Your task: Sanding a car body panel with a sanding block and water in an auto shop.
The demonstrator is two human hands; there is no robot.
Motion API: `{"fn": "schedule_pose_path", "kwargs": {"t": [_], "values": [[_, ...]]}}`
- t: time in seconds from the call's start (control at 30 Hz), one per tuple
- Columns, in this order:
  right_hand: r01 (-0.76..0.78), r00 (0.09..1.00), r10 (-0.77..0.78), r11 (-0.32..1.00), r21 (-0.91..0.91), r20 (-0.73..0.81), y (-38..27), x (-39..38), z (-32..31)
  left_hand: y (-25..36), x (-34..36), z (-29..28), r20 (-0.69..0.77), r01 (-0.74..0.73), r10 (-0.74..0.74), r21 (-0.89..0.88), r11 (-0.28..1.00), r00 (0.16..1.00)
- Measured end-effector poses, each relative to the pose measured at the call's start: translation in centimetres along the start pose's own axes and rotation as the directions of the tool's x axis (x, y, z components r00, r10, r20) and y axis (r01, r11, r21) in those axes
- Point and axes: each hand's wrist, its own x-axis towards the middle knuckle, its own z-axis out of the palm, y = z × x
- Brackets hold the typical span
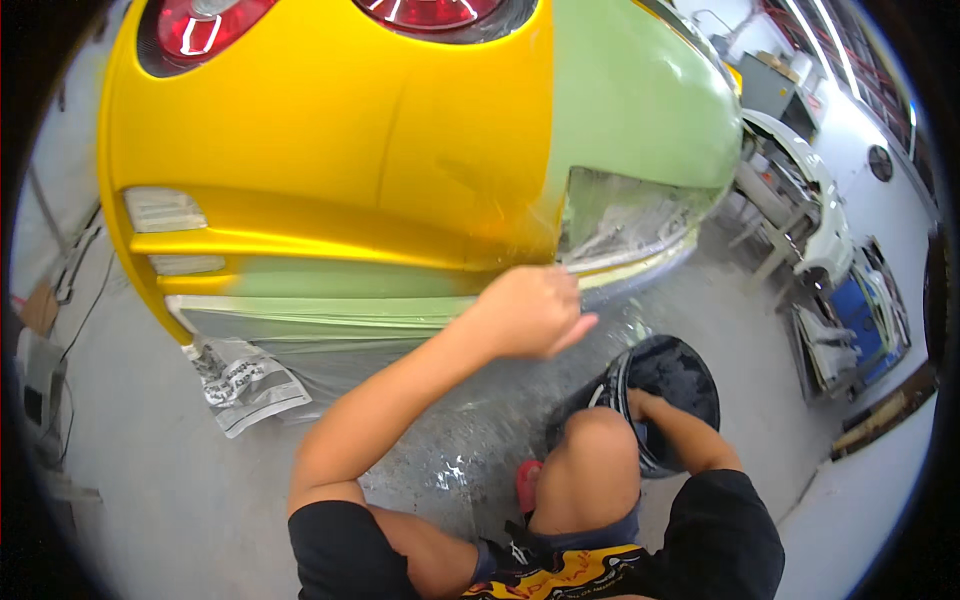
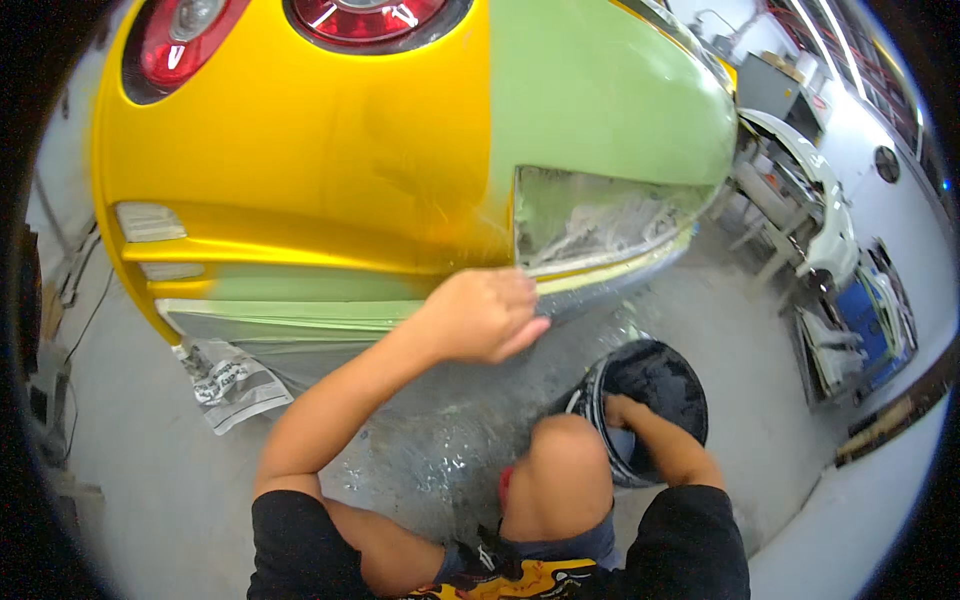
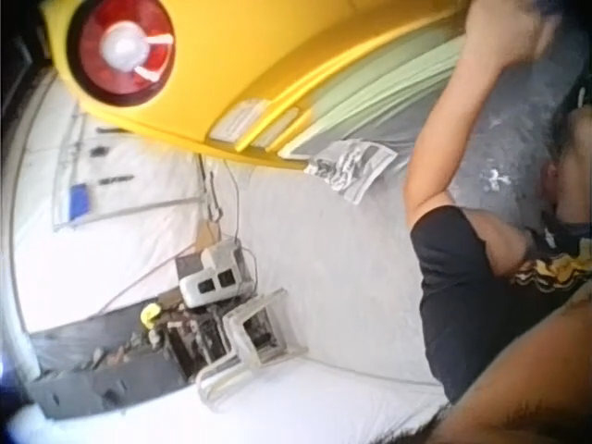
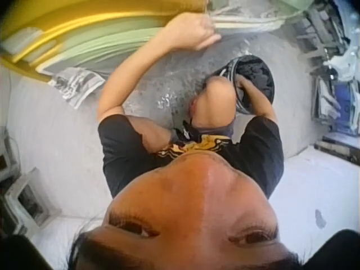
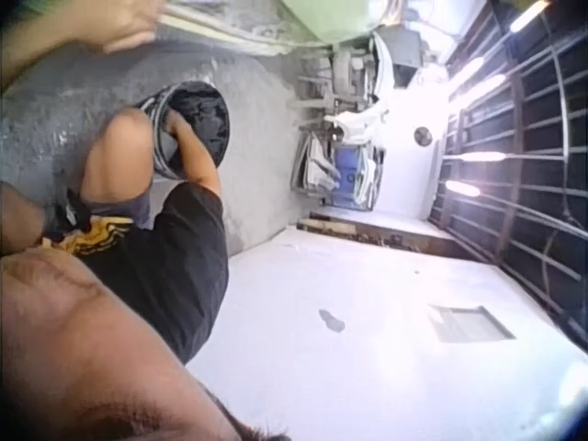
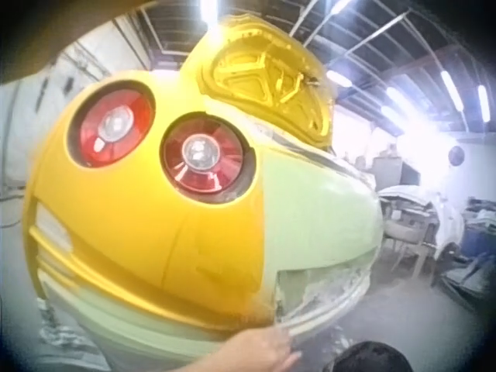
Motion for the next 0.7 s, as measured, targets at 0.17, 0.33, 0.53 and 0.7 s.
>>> {"fn": "schedule_pose_path", "kwargs": {"t": [0.17,0.33,0.53,0.7], "values": [[0.172,0.969,-0.129,0.964,-0.201,0.210,-2.9,1.6,1.6,2.5,-1.9,-2.6,0.060,0.001,-0.002,0.008,1.000,0.998],[0.177,0.925,-0.020,0.906,-0.384,0.379,-5.6,-2.1,-0.2,4.2,-1.6,-2.7,0.294,0.151,-0.157,0.046,0.988,0.943],[0.082,0.987,-0.074,0.995,0.058,-0.141,-4.0,-14.7,-12.4,5.0,-1.8,5.0,0.591,0.729,-0.430,-0.594,0.341,0.683],[0.344,0.790,-0.280,0.939,0.016,-0.546,-9.4,-19.9,-18.5,6.6,-0.7,13.1,0.907,0.708,-0.385,-0.383,-0.593,0.168]]}}
